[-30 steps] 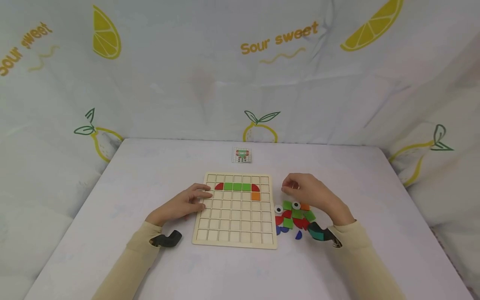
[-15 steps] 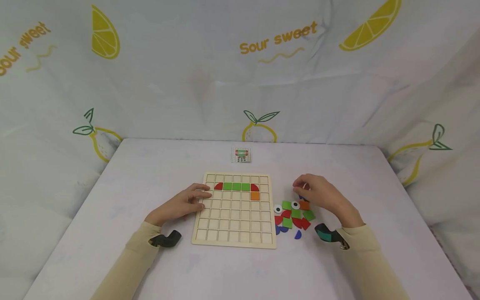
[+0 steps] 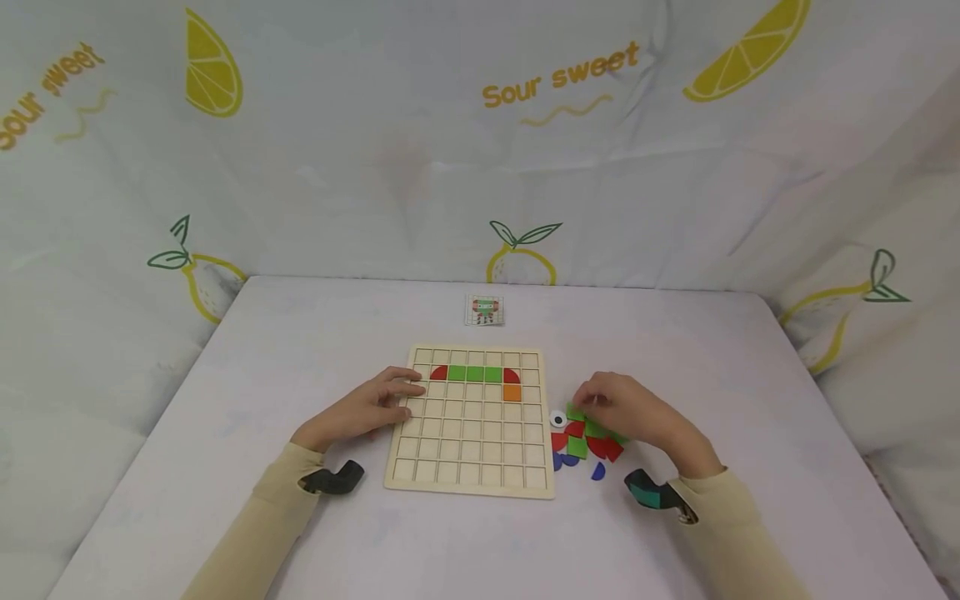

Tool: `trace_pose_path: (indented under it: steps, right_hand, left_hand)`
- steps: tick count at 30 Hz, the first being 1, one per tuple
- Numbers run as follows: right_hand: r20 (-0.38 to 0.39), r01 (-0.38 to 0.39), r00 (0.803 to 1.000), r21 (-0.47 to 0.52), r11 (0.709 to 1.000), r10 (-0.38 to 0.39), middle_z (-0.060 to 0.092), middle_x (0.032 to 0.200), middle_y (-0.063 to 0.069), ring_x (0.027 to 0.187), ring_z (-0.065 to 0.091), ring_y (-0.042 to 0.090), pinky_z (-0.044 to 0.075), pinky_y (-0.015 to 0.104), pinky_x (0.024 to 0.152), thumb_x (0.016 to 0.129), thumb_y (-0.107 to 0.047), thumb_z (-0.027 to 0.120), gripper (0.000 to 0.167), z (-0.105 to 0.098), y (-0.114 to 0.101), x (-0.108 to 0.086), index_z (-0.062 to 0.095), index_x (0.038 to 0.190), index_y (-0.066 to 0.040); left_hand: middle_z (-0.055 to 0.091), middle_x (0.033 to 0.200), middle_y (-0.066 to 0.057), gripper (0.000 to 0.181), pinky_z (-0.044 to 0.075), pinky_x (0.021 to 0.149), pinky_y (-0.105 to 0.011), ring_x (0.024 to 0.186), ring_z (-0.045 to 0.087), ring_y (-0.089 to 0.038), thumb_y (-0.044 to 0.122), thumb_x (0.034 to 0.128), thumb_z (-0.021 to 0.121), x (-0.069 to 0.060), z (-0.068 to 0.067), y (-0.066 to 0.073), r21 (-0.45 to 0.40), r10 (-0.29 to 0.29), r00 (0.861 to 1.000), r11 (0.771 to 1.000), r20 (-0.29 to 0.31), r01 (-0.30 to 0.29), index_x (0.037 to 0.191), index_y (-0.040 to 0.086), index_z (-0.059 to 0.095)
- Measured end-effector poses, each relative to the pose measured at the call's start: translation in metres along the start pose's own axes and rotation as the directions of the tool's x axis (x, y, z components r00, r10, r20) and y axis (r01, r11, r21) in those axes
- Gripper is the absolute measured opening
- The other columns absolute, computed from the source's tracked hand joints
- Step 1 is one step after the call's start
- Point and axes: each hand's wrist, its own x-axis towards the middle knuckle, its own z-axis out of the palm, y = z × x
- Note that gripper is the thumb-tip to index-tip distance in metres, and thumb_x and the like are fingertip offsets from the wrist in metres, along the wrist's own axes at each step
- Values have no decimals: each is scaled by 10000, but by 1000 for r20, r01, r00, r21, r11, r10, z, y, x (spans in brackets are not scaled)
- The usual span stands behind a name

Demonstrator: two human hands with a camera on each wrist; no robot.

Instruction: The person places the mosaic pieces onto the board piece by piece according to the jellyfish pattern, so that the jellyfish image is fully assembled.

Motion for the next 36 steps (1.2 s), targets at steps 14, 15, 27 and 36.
trace_pose_path:
  steps: [14,15,27,36]
  right_hand:
    - [112,-27,993,-29,999,30,610,877,-29,823,518,145,478,206,638,919,-116,729,155,13,-7,-5,710,1072,-101]
    - [108,-32,993,-40,999,37,616,896,-29,831,520,146,483,204,642,918,-119,731,156,14,-7,-4,715,1072,-104]
    - [89,-58,994,-70,996,64,629,848,-48,813,546,135,526,220,680,912,-122,739,89,13,-13,-4,653,933,-136]
    - [18,9,1000,-86,996,-8,613,966,20,871,537,146,543,238,734,957,-27,644,179,9,-12,-3,726,1112,-64]
  left_hand:
    - [399,1566,-13,440,431,471,-272,550,471,-156,157,974,659,0,-1,1,3,10,1000,1000,2,-10,1402,78,594]
    - [396,1568,-12,439,433,471,-273,549,472,-156,157,975,658,0,-1,1,5,11,1000,1000,1,-11,1402,76,594]
    - [392,1572,-6,441,436,473,-274,556,473,-154,171,977,655,0,0,-2,18,12,1000,1000,-5,-12,1405,83,593]
    - [399,1562,33,443,440,486,-259,551,475,-138,173,981,653,0,-1,-1,30,-6,1000,1000,-4,6,1415,113,587]
